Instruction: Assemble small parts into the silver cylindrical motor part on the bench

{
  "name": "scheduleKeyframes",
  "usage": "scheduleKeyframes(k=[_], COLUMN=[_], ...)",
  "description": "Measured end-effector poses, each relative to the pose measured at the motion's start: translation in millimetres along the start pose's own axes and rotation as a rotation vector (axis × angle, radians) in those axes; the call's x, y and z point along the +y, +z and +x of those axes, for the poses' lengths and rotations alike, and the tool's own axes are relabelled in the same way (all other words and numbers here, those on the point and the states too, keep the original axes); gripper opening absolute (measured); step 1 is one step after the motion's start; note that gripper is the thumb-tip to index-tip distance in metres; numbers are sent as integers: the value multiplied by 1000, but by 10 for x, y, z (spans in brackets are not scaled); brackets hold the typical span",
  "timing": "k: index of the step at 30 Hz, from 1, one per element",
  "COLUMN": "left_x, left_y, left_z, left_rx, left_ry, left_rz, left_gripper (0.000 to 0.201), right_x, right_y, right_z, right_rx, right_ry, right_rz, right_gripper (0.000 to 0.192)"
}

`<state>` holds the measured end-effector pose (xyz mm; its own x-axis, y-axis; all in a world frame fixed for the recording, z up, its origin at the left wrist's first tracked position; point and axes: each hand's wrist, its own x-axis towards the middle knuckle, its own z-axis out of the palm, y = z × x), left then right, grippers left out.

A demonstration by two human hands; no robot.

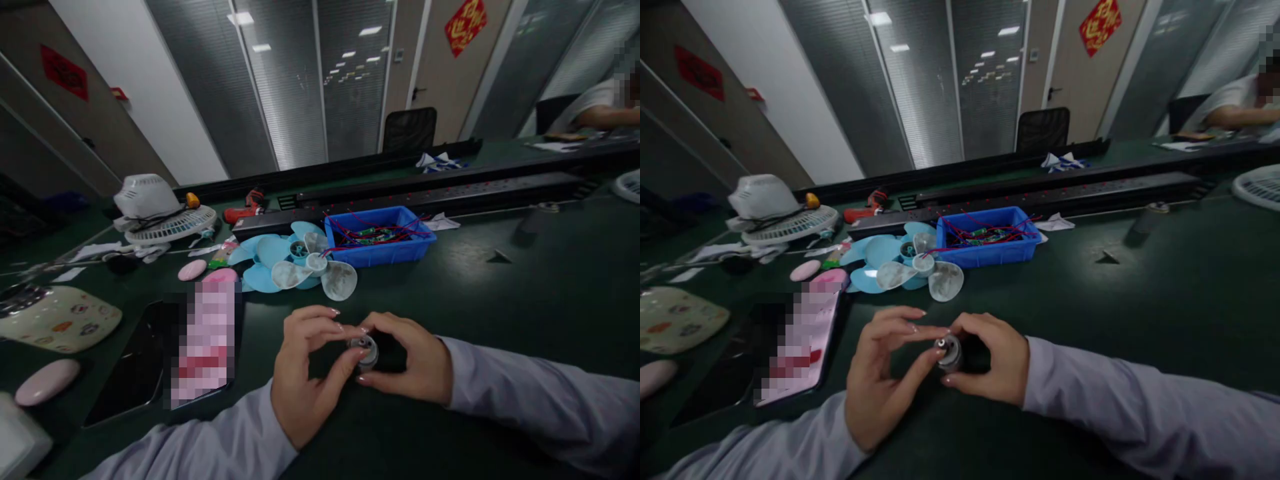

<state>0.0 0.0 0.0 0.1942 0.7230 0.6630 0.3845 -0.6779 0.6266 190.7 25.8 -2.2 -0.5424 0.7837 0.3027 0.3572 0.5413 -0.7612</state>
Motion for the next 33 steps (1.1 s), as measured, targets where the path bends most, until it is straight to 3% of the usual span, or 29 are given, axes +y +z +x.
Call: scheduleKeyframes(k=[33], left_x=[-2], left_y=[-40], left_z=[12], left_rx=[-107], left_ry=[87], left_rz=[137], left_gripper=[46], right_x=[-2], right_y=[3], right_z=[11], right_rx=[-9], right_ry=[-28], right_rz=[-14], right_gripper=[30])
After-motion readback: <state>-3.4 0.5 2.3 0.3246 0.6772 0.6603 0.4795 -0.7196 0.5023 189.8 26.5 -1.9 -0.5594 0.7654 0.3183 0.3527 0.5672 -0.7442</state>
